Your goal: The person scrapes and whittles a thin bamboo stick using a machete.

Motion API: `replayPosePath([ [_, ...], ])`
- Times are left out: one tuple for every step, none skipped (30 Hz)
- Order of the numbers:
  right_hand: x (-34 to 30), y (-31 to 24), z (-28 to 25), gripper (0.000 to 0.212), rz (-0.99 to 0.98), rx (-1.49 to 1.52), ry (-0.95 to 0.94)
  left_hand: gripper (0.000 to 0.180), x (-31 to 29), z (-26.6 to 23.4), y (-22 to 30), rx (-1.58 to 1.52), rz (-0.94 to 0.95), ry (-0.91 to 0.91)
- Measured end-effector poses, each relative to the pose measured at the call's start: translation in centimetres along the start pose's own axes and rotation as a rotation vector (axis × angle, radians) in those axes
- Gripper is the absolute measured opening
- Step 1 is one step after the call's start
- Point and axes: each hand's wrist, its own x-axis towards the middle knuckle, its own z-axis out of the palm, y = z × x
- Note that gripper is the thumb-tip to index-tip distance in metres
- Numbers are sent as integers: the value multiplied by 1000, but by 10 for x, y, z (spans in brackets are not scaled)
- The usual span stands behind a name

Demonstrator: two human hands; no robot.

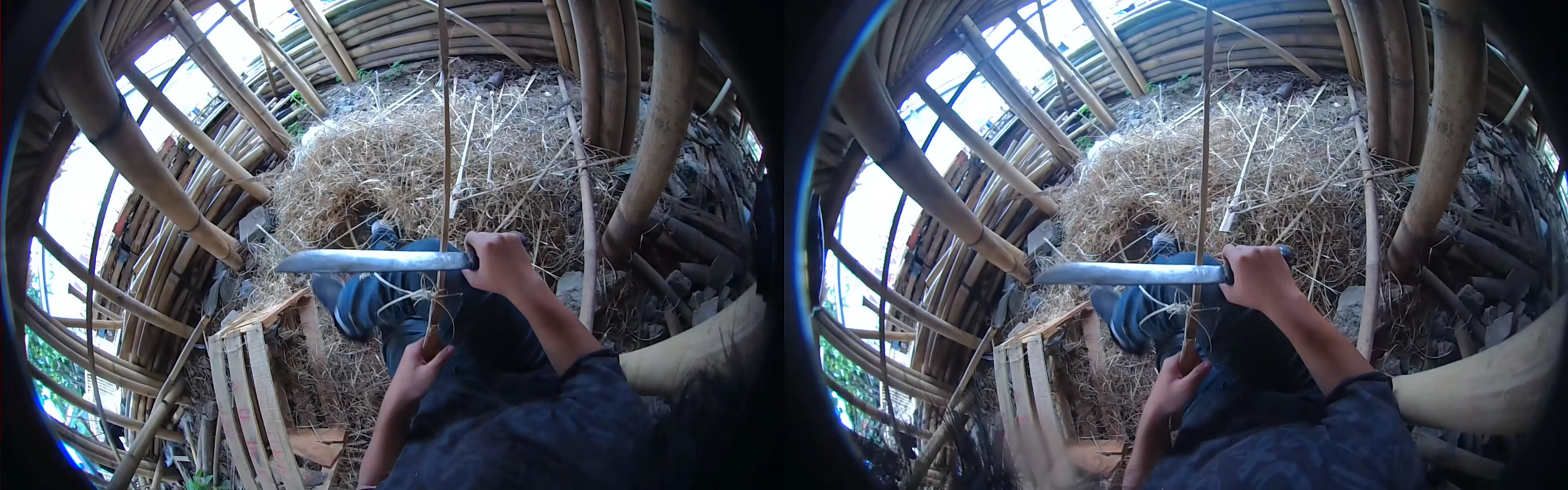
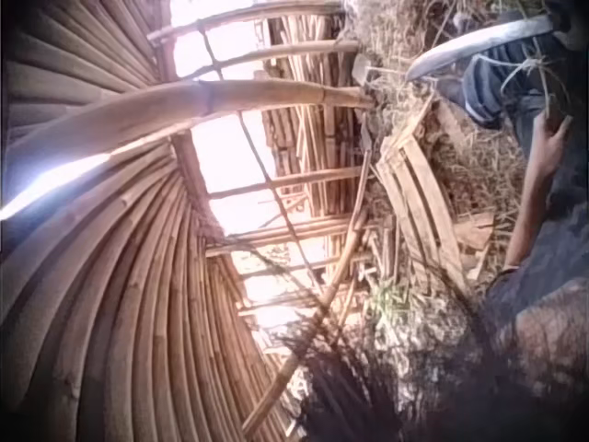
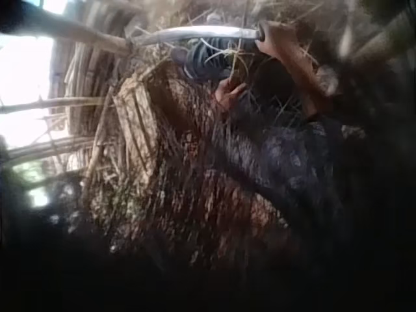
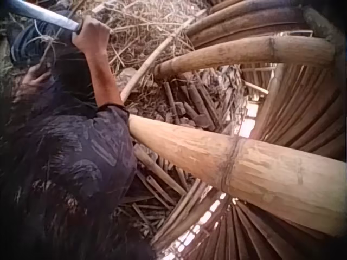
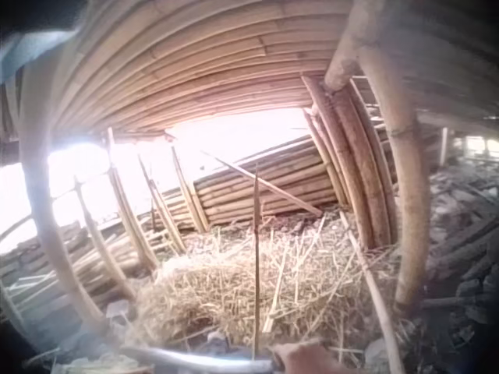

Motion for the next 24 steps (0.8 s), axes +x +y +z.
replayPosePath([
  [1,-2,4,31,4,-10,-30,25,-2,0,-4,16,-9,26],
  [4,-2,8,31,0,-7,-35,25,-2,-2,-5,30,-18,52],
  [7,-2,11,31,14,-44,-72,24,-2,-4,-3,42,-61,58],
  [11,-3,16,31,26,-80,-109,24,-2,-6,-5,39,-62,66],
  [15,-4,20,30,18,-108,-133,24,-3,-8,-9,35,-68,102],
  [18,-5,24,30,12,-111,-137,25,-4,-10,-13,28,-74,137],
  [22,-3,29,30,-35,-150,-165,25,-5,-12,-17,16,-71,139],
  [26,-2,32,30,-80,-190,-194,24,-6,-15,-21,39,-93,139],
  [29,-1,33,30,-84,-202,-202,24,-5,-17,-24,61,-115,137],
  [31,-2,34,29,-102,-201,-199,24,-5,-18,-24,41,-116,139],
  [33,-2,34,28,-118,-200,-198,24,-6,-18,-22,73,-122,149],
  [36,-5,32,28,-124,-212,-214,25,-7,-19,-20,106,-128,159],
  [37,-9,26,27,-100,-239,-231,25,-9,-19,-15,82,-132,159],
  [38,-12,24,27,-74,-265,-246,25,-8,-22,-8,122,-175,141],
  [40,-12,23,27,-80,-276,-261,25,-7,-24,-4,164,-219,124],
  [42,-13,24,26,-76,-287,-248,25,-7,-26,-5,150,-222,124],
  [43,-14,24,26,-72,-298,-234,26,-8,-28,-5,158,-219,111],
  [44,-13,26,26,-77,-302,-242,26,-10,-28,-6,168,-214,99],
  [46,-9,28,27,-74,-305,-224,26,-11,-28,-7,162,-212,104],
  [49,-5,31,27,-70,-306,-205,26,-14,-27,-9,153,-201,121],
  [53,-1,34,29,-55,-299,-173,26,-16,-26,-9,145,-190,138],
  [55,-3,33,29,-64,-297,-174,26,-18,-25,-6,142,-189,147],
  [56,-6,30,30,-68,-314,-180,25,-20,-25,-1,163,-185,150],
  [58,-8,28,30,-72,-331,-184,24,-22,-25,2,185,-180,153],
])
